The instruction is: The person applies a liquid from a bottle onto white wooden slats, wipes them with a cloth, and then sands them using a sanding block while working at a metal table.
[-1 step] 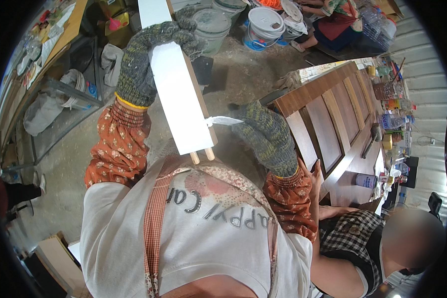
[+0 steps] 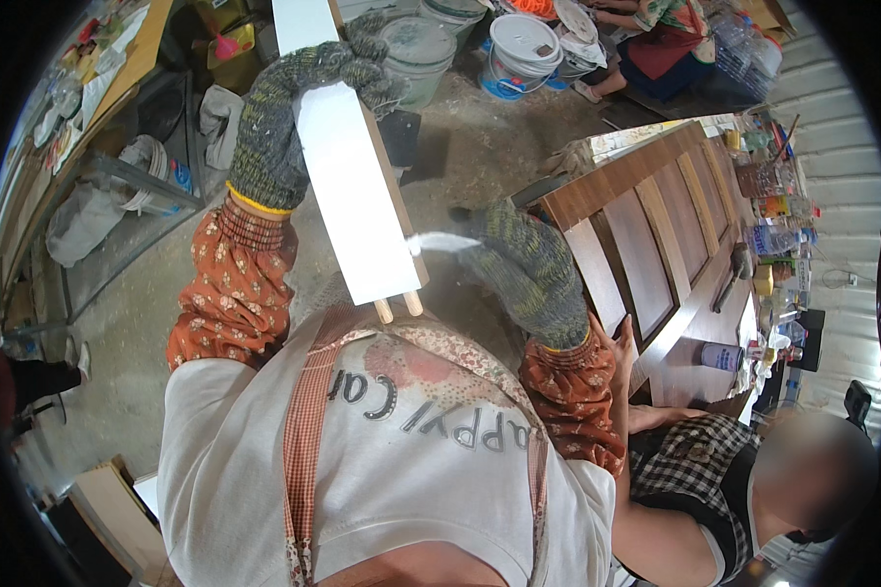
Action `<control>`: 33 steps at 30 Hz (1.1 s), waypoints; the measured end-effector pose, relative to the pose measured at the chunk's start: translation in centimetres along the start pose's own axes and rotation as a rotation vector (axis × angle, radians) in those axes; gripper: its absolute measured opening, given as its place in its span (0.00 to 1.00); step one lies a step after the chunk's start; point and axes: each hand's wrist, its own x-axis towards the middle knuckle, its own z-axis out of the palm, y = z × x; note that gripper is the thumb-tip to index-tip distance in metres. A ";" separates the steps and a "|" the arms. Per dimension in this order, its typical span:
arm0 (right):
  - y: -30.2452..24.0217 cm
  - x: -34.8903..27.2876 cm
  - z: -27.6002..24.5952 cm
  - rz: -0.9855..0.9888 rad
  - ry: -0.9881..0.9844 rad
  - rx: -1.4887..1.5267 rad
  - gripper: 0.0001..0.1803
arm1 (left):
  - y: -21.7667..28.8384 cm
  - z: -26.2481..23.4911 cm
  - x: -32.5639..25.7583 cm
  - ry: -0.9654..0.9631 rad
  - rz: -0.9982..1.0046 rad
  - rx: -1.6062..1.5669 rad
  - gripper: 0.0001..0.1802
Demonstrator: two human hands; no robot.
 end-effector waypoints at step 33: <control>0.1 3.1 -3.7 0.040 -0.133 -0.118 0.19 | 2.2 -1.1 -0.9 0.125 -0.169 0.338 0.24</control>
